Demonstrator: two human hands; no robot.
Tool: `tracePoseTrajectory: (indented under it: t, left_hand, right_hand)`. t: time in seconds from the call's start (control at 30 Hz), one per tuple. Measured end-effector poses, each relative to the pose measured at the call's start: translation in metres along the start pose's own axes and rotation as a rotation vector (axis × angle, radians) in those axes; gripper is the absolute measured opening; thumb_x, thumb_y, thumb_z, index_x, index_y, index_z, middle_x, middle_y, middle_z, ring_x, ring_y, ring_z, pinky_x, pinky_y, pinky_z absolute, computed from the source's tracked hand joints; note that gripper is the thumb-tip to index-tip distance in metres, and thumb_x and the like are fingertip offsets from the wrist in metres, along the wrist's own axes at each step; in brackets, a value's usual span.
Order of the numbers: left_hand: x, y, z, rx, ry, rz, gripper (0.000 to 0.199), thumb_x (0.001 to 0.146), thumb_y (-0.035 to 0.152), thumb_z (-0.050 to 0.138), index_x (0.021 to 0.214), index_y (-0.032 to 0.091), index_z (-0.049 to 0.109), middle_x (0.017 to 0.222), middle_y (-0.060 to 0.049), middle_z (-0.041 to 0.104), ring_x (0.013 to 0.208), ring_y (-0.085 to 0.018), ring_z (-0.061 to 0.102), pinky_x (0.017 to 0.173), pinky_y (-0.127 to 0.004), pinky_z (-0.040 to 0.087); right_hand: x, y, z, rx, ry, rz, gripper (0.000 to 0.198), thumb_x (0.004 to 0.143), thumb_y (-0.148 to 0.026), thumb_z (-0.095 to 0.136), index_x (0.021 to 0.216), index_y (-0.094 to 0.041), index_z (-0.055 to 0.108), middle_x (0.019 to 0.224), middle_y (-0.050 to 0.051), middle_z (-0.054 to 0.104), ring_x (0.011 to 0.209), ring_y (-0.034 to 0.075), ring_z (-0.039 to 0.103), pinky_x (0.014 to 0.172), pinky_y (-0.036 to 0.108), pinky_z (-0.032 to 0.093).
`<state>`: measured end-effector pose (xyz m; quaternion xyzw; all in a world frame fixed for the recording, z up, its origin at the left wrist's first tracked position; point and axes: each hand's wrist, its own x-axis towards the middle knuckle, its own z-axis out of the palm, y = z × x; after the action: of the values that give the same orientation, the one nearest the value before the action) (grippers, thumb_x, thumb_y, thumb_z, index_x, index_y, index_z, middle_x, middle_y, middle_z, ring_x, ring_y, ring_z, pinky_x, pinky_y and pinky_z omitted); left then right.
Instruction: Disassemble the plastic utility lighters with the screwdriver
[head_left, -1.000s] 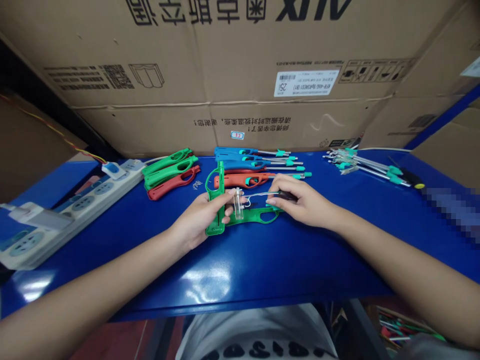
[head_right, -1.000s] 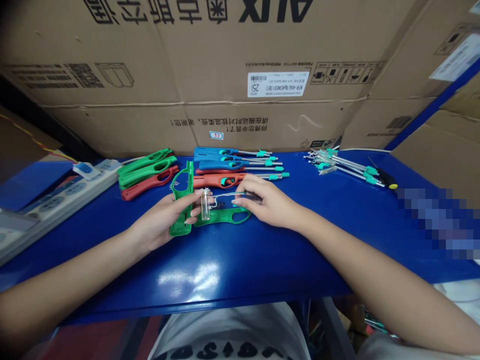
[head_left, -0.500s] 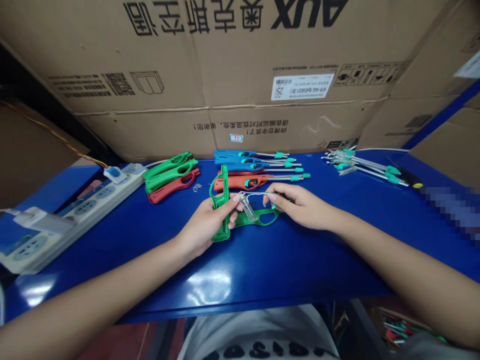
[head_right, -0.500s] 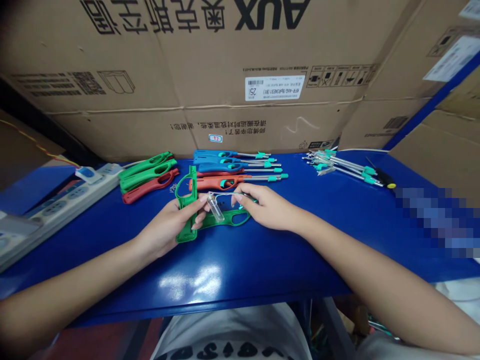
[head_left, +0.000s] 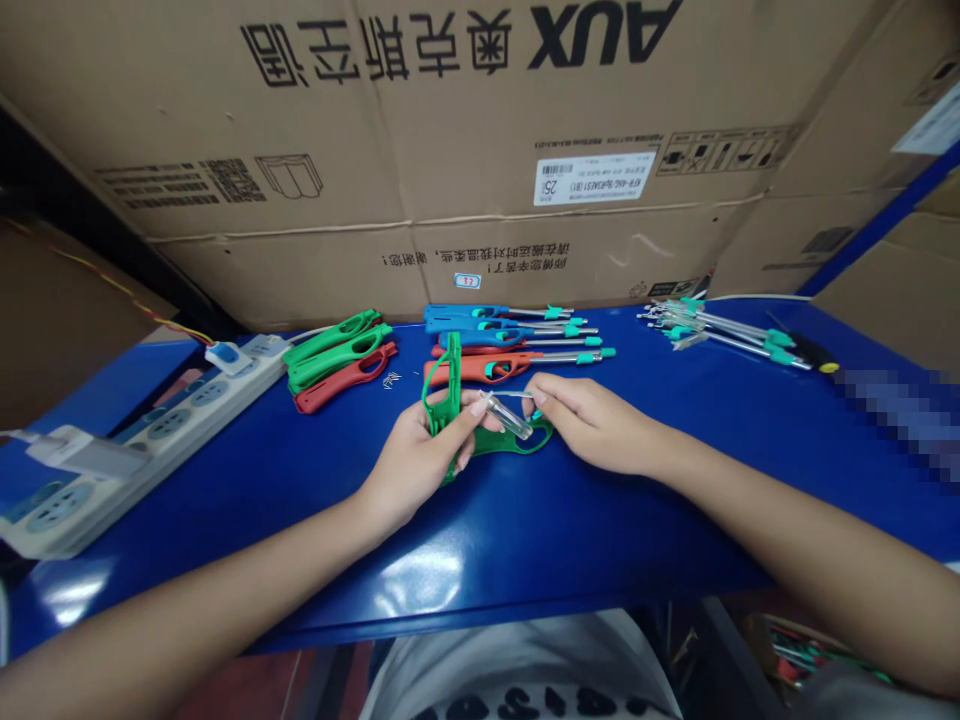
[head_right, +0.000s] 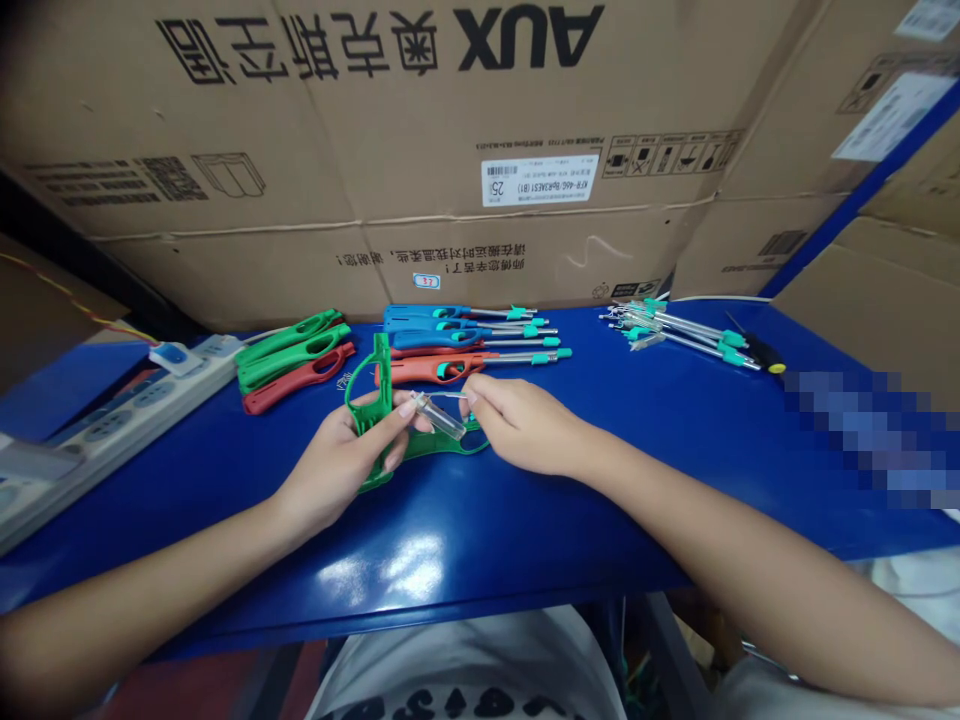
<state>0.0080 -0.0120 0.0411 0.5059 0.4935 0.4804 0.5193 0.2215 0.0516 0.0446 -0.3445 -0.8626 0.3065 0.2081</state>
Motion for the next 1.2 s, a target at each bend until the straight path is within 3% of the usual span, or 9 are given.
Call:
tracePoseTrajectory:
  t: [0.13,0.27,0.37,0.47,0.6,0.73,0.97,1.07,1.2]
  left_hand:
    - [-0.001,-0.005,0.003,0.003,-0.024,-0.033,0.040,0.082,0.053,0.077,0.097,0.016,0.067,0.048,0.008,0.048,0.043,-0.007,0.036,0.045,-0.021,0.027]
    - [0.003,-0.006,0.000,0.032,-0.022,-0.036,0.042,0.082,0.050,0.077,0.105,0.016,0.066,0.057,0.007,0.052,0.046,-0.007,0.036,0.046,-0.021,0.029]
    - [0.008,-0.005,-0.008,0.177,0.046,0.080,0.036,0.083,0.042,0.076,0.106,0.017,0.065,0.081,0.001,0.064,0.057,-0.009,0.048,0.056,-0.022,0.042]
    - [0.011,-0.007,-0.019,0.465,0.002,0.249,0.027,0.089,0.036,0.067,0.108,0.017,0.065,0.102,-0.006,0.068,0.085,-0.018,0.062,0.078,-0.029,0.052]
    - [0.012,-0.010,-0.029,0.787,-0.173,0.503,0.048,0.097,0.029,0.055,0.144,0.020,0.051,0.133,-0.013,0.059,0.124,-0.027,0.056,0.109,-0.041,0.045]
    - [0.013,-0.014,-0.034,0.887,-0.284,0.533,0.057,0.099,0.033,0.057,0.154,0.025,0.042,0.130,-0.011,0.059,0.117,-0.024,0.062,0.104,-0.039,0.051]
    - [0.018,-0.022,-0.035,0.912,-0.339,0.578,0.043,0.099,0.037,0.061,0.138,0.020,0.062,0.116,-0.011,0.067,0.107,-0.024,0.065,0.098,-0.039,0.053]
    - [0.021,-0.025,-0.033,0.923,-0.334,0.583,0.042,0.096,0.037,0.066,0.134,0.020,0.065,0.110,-0.010,0.068,0.104,-0.025,0.063,0.097,-0.041,0.052]
    - [0.025,-0.026,-0.032,0.912,-0.314,0.548,0.039,0.094,0.041,0.069,0.128,0.022,0.069,0.107,-0.009,0.065,0.102,-0.025,0.061,0.096,-0.042,0.051]
  right_hand:
    - [-0.002,-0.008,0.009,-0.090,-0.064,-0.066,0.035,0.101,-0.051,0.048,0.088,-0.020,0.057,0.080,0.000,0.062,0.072,0.014,0.054,0.065,0.027,0.033]
    - [0.002,-0.002,0.003,-0.103,-0.048,-0.107,0.034,0.100,-0.049,0.050,0.082,-0.019,0.056,0.074,-0.001,0.058,0.067,0.013,0.052,0.063,0.025,0.032]
    - [0.006,0.020,-0.026,-0.180,0.126,-0.103,0.034,0.099,-0.050,0.050,0.086,-0.020,0.059,0.076,0.001,0.062,0.067,0.014,0.052,0.064,0.026,0.035]
    - [0.003,0.058,-0.070,-0.562,0.337,0.064,0.036,0.098,-0.052,0.047,0.087,-0.020,0.059,0.080,0.007,0.066,0.068,0.019,0.054,0.062,0.030,0.031]
    - [-0.016,0.118,-0.123,-0.856,0.329,0.364,0.034,0.098,-0.049,0.048,0.096,-0.019,0.064,0.096,0.015,0.071,0.072,0.022,0.056,0.058,0.031,0.025]
    - [-0.033,0.161,-0.144,-0.854,0.287,0.393,0.028,0.095,-0.039,0.059,0.092,-0.013,0.068,0.087,0.018,0.068,0.069,0.019,0.051,0.060,0.033,0.033]
    - [-0.028,0.167,-0.132,-0.907,0.446,0.366,0.039,0.091,-0.035,0.060,0.117,-0.006,0.067,0.124,0.034,0.055,0.109,0.042,0.051,0.081,0.049,0.039]
    - [-0.014,0.145,-0.114,-0.838,0.469,0.193,0.039,0.092,-0.036,0.056,0.123,-0.013,0.065,0.126,0.025,0.057,0.118,0.040,0.049,0.093,0.052,0.040]
    - [0.008,0.108,-0.072,-0.628,0.358,-0.120,0.030,0.099,-0.039,0.047,0.114,-0.021,0.065,0.116,0.013,0.063,0.110,0.029,0.055,0.099,0.046,0.043]
